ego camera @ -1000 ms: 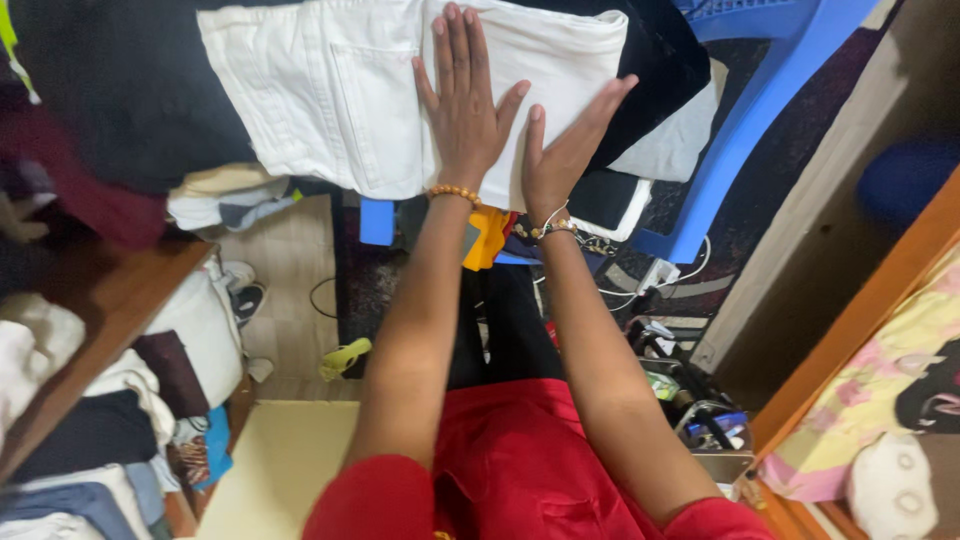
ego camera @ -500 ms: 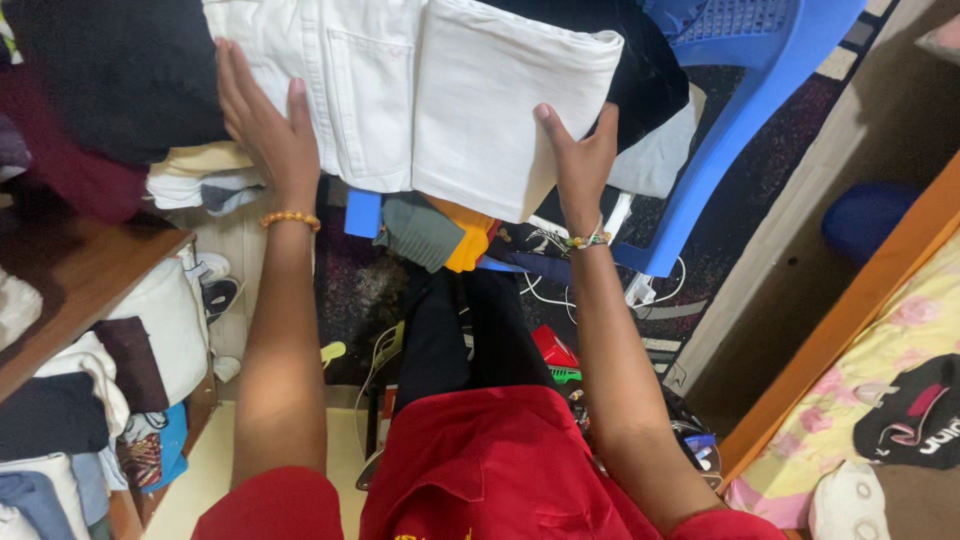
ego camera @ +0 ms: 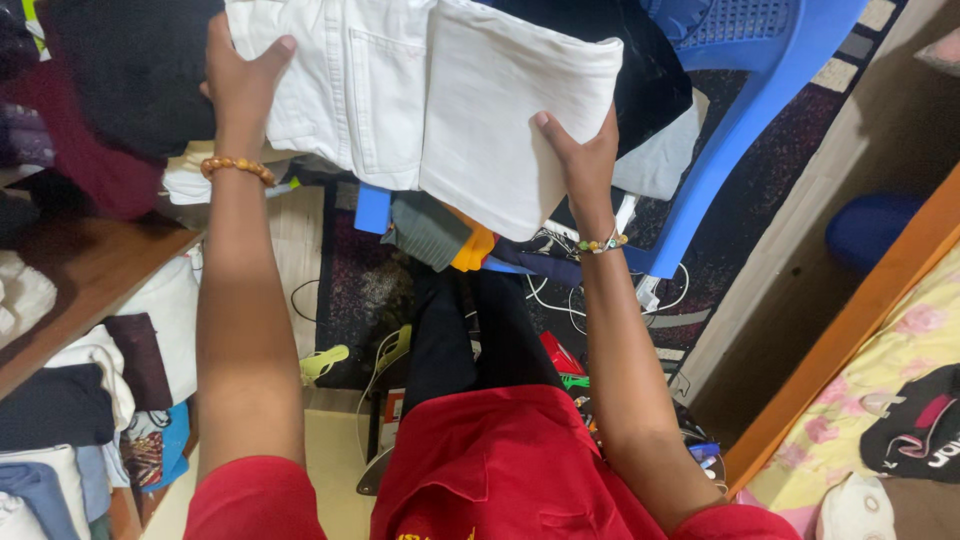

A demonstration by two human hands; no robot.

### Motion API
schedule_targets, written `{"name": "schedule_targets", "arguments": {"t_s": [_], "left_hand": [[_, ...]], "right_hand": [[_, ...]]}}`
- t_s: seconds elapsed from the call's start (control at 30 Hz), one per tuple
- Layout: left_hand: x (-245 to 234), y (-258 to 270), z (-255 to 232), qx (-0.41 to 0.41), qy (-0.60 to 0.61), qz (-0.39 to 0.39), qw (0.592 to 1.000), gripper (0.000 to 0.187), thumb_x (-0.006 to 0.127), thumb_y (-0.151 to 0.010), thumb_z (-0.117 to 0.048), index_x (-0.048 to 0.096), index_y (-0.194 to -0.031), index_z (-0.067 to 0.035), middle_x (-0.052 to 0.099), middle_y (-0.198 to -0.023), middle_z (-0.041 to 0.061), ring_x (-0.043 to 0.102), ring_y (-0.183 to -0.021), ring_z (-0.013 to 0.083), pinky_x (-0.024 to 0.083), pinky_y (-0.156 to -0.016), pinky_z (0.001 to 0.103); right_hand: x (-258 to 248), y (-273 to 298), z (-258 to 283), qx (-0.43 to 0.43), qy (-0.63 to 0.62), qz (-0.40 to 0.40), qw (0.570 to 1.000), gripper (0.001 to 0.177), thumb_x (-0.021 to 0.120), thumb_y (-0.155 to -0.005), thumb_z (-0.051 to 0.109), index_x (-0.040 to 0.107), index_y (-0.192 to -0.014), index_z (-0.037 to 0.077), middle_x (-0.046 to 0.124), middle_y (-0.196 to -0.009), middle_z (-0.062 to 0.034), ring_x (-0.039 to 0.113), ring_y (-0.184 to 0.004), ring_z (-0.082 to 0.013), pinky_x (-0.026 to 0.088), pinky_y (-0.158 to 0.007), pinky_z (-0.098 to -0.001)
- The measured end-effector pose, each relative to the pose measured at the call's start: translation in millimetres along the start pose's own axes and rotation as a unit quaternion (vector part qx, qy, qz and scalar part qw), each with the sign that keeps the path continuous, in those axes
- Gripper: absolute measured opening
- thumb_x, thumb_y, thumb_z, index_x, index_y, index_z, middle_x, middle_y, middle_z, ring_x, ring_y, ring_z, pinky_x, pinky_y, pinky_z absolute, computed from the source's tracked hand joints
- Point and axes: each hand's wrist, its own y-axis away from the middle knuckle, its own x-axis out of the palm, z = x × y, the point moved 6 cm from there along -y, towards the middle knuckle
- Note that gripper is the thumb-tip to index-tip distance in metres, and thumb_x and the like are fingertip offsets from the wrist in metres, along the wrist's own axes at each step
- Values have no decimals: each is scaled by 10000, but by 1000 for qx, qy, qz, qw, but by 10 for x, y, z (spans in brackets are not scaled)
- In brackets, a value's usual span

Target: The person picks up a white garment from a pile on a chair, unfolds it on a flat surface, smooths it with their hands, and then folds it into a compact rectangular shape.

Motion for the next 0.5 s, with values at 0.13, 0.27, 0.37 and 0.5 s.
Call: {"name": "schedule_targets", "arguments": {"t_s": [0.13,0.27,0.37,0.5], "left_hand": [[11,64,-274,-37,290,99,951,440,811,-887,-60,595,-1264,11,742,-1188,108,746,-1076,181,609,-966,316],[-27,301,-459,-68,272,142,949,280,764,-939,-54,720,-1200,38,773,-1155,136,754,-1042,192,607,-921,290],[-39,504,-572,-57,311,150,937,287,748,-979,-77,677,-1229,45,756,-1191,143,750,-1106,194,582,-979,307],[-25,786,-691,-75,364,140,918,391,752,-963,-151,587,-1274,19,730,-1216,129,739,-1118,181,611,-1005,314]], "right_hand": [[-2,70,143,-18,22,-3,1000,623,819,-889,80,480,-1403,-11,685,-1247,-158,726,-1082,-223,623,-937,-346],[-35,214,334,-52,26,3,998,617,811,-910,35,471,-1422,-16,673,-1277,-158,702,-1122,-218,601,-961,-342],[-120,336,458,-40,38,-14,998,598,791,-909,35,472,-1413,-7,679,-1263,-140,708,-1106,-206,601,-954,-332],[-182,537,639,-48,62,-35,996,550,803,-921,33,494,-1374,-11,680,-1255,-137,693,-1119,-201,576,-974,-326]]}}
